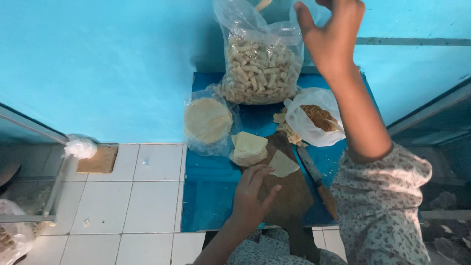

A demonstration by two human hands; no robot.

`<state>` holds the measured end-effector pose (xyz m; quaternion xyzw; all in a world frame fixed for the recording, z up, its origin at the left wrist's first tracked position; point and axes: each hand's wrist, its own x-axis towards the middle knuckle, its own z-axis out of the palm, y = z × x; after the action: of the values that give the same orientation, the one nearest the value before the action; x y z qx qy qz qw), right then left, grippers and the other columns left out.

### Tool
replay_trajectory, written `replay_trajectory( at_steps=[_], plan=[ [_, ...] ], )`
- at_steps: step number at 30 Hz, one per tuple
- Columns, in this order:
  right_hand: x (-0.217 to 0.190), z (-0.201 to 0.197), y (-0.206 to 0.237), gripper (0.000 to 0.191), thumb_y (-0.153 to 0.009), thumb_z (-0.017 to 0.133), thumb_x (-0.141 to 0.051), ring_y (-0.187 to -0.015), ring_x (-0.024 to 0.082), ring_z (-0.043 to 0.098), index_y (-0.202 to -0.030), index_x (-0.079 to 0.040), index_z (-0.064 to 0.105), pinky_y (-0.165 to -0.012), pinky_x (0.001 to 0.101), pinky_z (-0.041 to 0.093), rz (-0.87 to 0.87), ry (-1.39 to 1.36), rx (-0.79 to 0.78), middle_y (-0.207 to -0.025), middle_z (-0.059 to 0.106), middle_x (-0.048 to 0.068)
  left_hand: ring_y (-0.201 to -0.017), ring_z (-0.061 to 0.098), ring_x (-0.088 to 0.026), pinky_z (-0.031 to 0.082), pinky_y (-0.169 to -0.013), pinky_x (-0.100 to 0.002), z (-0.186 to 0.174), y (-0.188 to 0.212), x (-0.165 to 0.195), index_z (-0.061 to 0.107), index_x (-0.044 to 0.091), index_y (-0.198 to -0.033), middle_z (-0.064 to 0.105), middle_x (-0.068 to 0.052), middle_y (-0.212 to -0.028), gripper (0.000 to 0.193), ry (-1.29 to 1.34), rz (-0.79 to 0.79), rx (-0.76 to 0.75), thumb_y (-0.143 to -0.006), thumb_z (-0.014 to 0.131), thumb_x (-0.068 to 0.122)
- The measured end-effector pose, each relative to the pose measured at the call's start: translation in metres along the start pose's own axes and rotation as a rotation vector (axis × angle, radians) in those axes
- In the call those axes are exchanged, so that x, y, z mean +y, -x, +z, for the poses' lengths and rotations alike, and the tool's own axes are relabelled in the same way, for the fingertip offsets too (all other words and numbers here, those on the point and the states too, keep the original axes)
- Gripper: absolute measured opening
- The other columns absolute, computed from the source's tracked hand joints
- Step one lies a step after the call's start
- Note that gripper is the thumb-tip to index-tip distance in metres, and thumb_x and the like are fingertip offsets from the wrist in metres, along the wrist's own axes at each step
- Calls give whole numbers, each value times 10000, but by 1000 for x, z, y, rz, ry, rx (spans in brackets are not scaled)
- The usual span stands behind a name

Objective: The person takes thin square wrappers one at a time, stacks them on a wooden board, and spoons brown filling from a plastic bag onto a wrapper. They fold the wrapper over the filling by hand and set the folded piece aside, repeating the cycle.

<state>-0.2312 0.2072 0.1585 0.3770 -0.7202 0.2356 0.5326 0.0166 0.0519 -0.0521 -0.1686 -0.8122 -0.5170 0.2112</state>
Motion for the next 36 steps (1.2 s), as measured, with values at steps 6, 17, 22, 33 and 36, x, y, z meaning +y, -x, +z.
replay_trajectory(
  at_steps=[6,17,22,33,36],
  plan=[
    [-25,-78,111,260,-961,759,-31,-805,217,767,-1193,-68,647,-726,339,586,511,49,-454,-931,764,90,-1101,602,-390,495,-908,-503,25,11,-20,648,20,-1181,622,-179,-1192,337,-205,31,-150,-922,760,205],
    [3,-118,246,421,-845,783,-172,-774,391,723,-1210,-129,578,-600,496,562,623,534,-883,-956,742,169,-1144,530,-412,477,-917,-527,57,18,-39,625,-36,-1264,571,-224,-1227,495,-521,50,-142,-869,768,226],
    [7,-122,254,339,-925,698,-53,-821,394,720,-1224,-78,539,-672,488,569,578,321,-624,-988,742,184,-1119,535,-387,474,-860,-519,69,17,-42,620,-4,-1294,571,-199,-1236,513,-588,-55,-193,-871,770,245],
    [1,-94,260,276,-961,694,49,-863,361,745,-1173,-14,529,-680,439,580,574,115,-419,-1000,728,193,-1310,425,-467,344,-985,-706,81,29,-41,606,36,-1353,513,-254,-1358,688,-471,127,-277,-836,755,464],
    [5,-90,261,305,-932,715,76,-848,323,760,-1147,-2,512,-666,400,603,582,82,-355,-999,720,178,-1374,413,-443,273,-1034,-764,80,47,-30,639,17,-1257,524,-217,-1397,688,-222,314,-476,-799,755,518]
  ],
)
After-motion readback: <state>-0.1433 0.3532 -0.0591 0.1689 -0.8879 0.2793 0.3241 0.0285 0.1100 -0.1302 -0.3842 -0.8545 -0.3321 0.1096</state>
